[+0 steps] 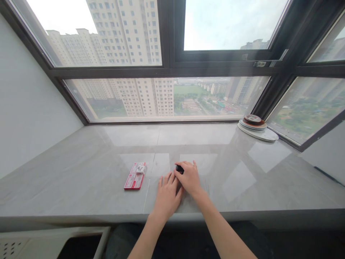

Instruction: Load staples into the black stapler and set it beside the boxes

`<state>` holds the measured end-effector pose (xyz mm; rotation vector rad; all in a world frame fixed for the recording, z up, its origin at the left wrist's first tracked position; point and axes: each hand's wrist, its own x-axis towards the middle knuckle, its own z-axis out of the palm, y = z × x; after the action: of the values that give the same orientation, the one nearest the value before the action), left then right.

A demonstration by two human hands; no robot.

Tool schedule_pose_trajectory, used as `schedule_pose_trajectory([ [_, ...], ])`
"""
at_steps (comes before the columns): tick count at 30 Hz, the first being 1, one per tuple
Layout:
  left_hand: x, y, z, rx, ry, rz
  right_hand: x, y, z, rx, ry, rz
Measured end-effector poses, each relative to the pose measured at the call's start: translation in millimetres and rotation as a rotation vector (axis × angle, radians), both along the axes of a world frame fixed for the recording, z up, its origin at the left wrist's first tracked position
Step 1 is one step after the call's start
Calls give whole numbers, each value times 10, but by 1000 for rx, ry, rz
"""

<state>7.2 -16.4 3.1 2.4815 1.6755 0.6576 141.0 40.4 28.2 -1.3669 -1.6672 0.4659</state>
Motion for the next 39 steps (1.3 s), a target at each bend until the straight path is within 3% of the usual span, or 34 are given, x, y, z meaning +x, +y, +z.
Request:
schedule_pose_trajectory([
  [6,-95,44,-62,63,-47,71,264,169,36,-53,966,-84],
  [8,-101,50,-80,74,-68,75,417,173,-24,-91,1180,-89],
  [14,-174,35,-37,88,-98,110,721,-49,-212,-258,1272,-43],
  [18,-504,-67,26,187,-89,409,861,-463,-295,-304,1318,-10],
  [20,-683,-164,30,194,-57,550,901,-700,-334,-326,1280,-28],
  [23,-822,-323,5,157,-18,567,895,-957,-365,-405,1070,-29],
  [26,-770,-399,-11,102,-53,402,822,-1006,-353,-575,705,90],
  [29,-580,-336,23,24,-160,162,720,-871,-305,-666,440,215],
  [33,-260,-131,108,-67,-327,-76,640,-595,-233,-725,358,292],
  [39,-59,58,122,-151,-437,-185,795,-366,-226,-704,173,247],
])
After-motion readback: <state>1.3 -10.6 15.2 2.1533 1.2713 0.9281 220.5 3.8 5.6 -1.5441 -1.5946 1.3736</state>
